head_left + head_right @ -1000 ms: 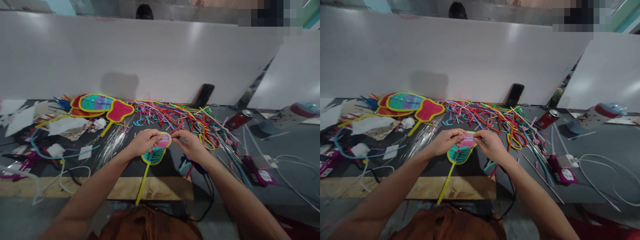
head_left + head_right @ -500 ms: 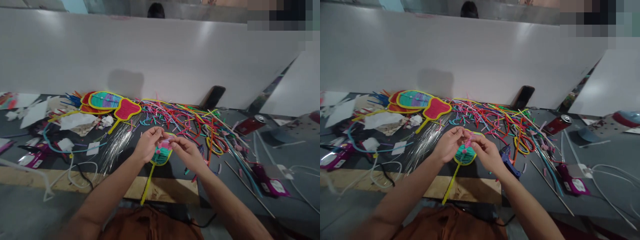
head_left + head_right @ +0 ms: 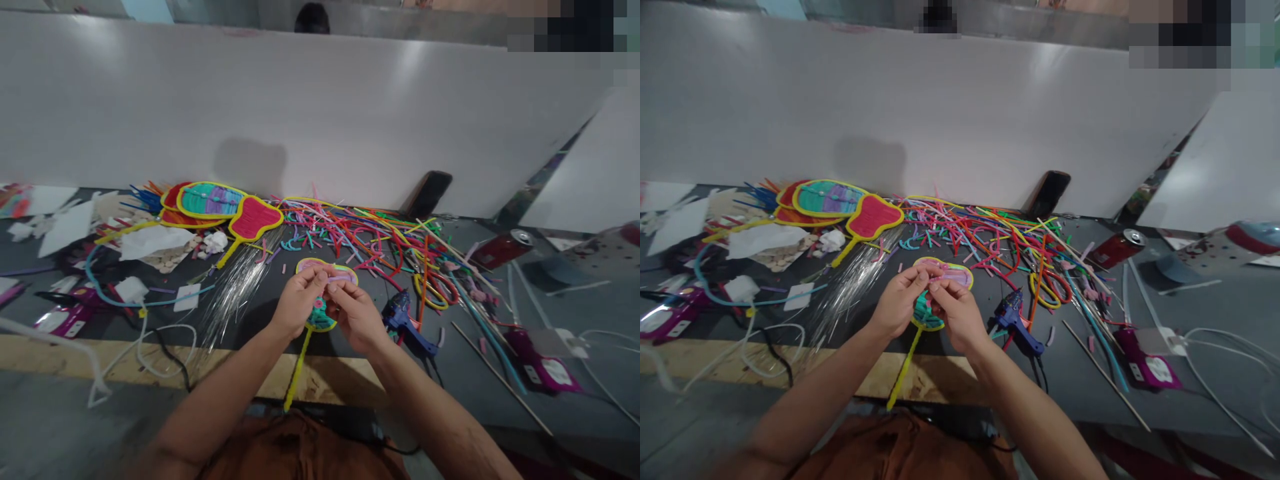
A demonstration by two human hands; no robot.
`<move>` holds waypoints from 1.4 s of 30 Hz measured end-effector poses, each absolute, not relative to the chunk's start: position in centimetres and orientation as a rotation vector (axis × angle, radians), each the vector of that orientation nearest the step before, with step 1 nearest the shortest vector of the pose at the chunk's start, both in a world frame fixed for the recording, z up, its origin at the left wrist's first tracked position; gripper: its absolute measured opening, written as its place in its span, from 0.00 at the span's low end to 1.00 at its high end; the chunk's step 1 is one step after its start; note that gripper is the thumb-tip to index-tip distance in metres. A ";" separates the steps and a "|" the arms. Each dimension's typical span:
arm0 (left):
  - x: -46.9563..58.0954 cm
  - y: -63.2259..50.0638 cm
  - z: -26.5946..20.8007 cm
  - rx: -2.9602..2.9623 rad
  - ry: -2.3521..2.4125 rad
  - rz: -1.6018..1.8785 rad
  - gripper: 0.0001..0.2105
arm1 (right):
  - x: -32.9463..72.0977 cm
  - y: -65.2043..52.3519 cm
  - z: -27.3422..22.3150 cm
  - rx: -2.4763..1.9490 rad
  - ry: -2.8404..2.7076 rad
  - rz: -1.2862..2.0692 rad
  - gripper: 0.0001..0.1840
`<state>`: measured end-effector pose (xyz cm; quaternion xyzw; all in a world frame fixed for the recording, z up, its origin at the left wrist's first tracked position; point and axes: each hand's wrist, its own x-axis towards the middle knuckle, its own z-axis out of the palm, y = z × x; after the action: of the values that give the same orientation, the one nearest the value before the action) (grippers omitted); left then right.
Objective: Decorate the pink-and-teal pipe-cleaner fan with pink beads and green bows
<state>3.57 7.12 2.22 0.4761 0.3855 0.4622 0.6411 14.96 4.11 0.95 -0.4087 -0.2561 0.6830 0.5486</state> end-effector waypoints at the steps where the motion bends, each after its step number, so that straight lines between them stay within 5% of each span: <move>1: 3.4 7.1 2.1 1.093 0.885 1.038 0.14 | 14.9 4.1 0.9 -0.970 -0.618 1.615 0.16; 10: 1.3 9.0 0.8 1.072 1.080 1.216 0.15 | 15.1 2.7 0.5 -1.075 -0.781 1.499 0.12; 16: -4.1 14.9 0.4 1.373 1.608 1.437 0.11 | 19.0 0.8 0.2 -1.284 -0.978 1.298 0.11; 19: -5.6 16.1 0.5 1.934 1.878 1.100 0.10 | 21.3 -0.2 -0.1 -1.334 -0.987 1.219 0.12; 23: -5.3 15.4 -0.1 2.445 2.061 0.422 0.23 | 23.0 -0.9 -0.2 -1.444 -1.102 1.045 0.12; 26: -4.4 14.1 -0.7 2.587 2.024 0.234 0.23 | 23.0 -1.0 -0.4 -1.485 -1.232 0.904 0.09; 42: -2.3 6.1 -2.9 2.562 1.312 0.583 0.09 | 17.3 3.6 -3.5 -1.511 -2.145 0.336 0.11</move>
<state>-2.29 6.13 -2.87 0.8678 0.4443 0.1976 0.1024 17.26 3.64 -3.54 -0.5537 -0.7861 0.1231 0.2456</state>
